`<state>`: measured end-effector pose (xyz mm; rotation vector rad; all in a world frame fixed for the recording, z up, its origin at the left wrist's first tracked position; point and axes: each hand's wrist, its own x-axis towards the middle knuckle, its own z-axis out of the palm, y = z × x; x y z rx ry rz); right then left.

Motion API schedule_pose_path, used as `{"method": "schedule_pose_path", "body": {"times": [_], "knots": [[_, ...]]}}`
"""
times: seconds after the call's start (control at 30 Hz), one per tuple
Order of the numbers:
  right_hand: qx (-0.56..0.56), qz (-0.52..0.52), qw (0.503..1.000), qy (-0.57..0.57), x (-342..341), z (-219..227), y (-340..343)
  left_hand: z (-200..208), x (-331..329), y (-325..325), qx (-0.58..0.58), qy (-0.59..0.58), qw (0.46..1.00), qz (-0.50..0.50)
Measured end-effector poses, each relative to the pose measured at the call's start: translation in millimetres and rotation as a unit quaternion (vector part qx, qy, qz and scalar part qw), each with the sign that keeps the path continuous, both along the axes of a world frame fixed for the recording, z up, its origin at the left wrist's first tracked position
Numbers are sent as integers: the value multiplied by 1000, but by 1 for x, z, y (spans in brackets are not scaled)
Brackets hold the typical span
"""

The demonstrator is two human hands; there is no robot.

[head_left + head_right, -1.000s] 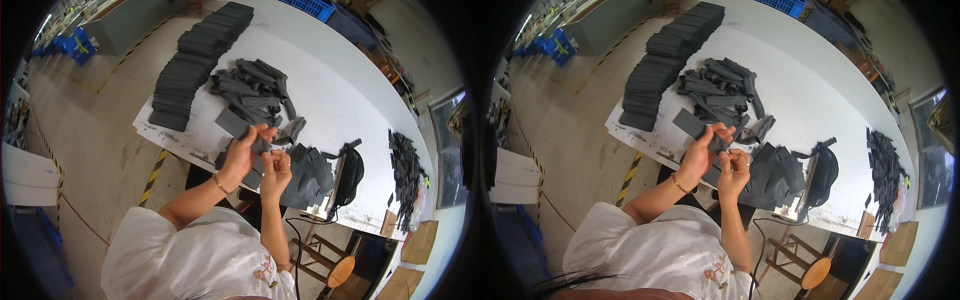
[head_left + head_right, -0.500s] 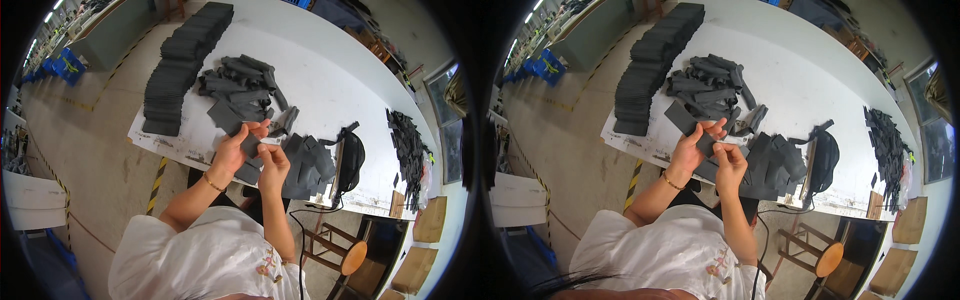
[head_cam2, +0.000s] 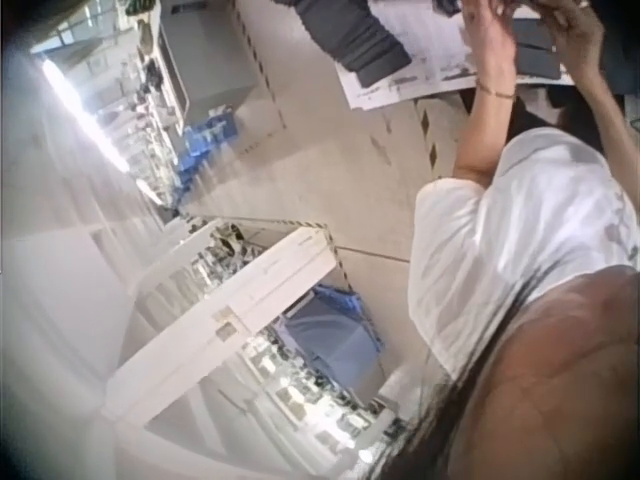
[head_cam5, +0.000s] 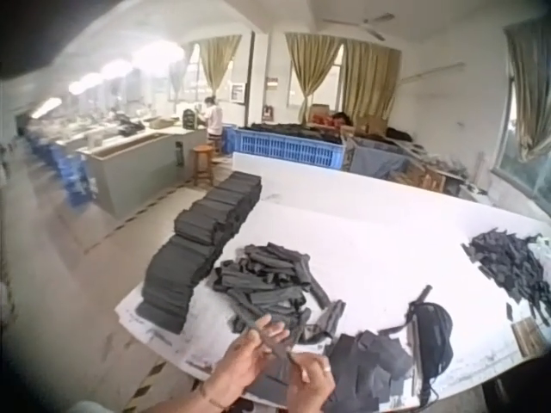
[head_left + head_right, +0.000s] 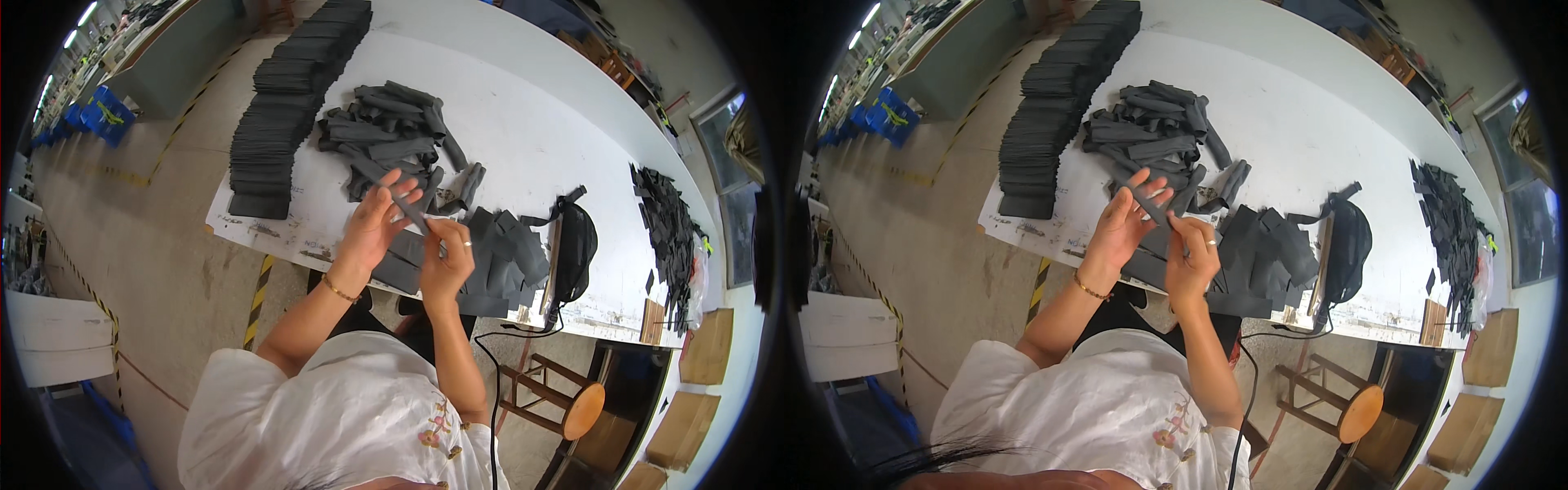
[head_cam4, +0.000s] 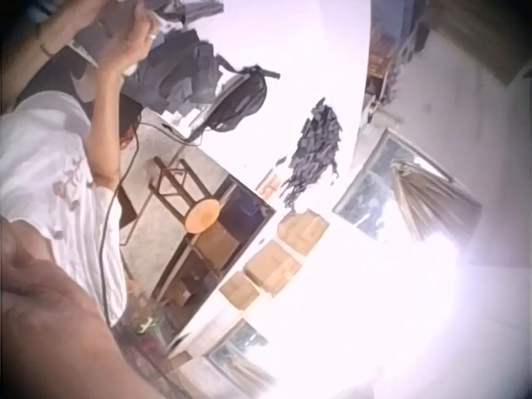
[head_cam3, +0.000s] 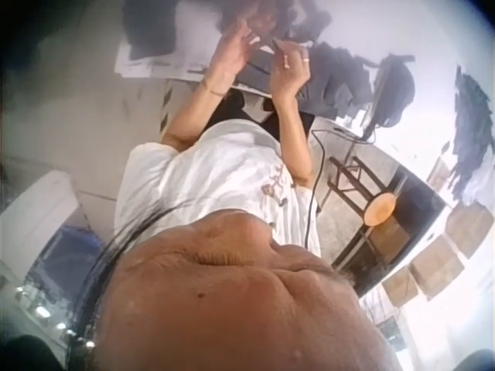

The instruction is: Inspecting and sorting small grey fabric pieces on a workbench in a production facility.

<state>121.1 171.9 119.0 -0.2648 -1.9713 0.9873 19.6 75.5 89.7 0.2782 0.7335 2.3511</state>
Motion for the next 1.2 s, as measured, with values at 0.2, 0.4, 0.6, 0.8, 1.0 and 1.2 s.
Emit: {"method": "schedule_pose_path", "body": {"times": [0.2, 0.4, 0.6, 0.8, 1.0, 1.2], "knots": [[90, 28, 995, 5, 12, -34, 22, -7, 11, -19, -94, -100, 990, 12], [-286, 64, 955, -43, 20, -40, 20, -12, 10, -21, -155, -50, 984, 77], [-507, 146, 847, -59, 17, -52, 17, -16, 18, -16, -153, -14, 987, 47], [-496, 140, 854, -72, 19, -56, 13, -23, 2, -31, -218, -21, 966, 140], [-487, 126, 858, -106, 23, -53, 12, -25, -4, -47, -183, 4, 978, 99], [-422, 91, 890, -148, 18, -45, 11, -36, -6, -55, -143, -45, 986, 72]]}}
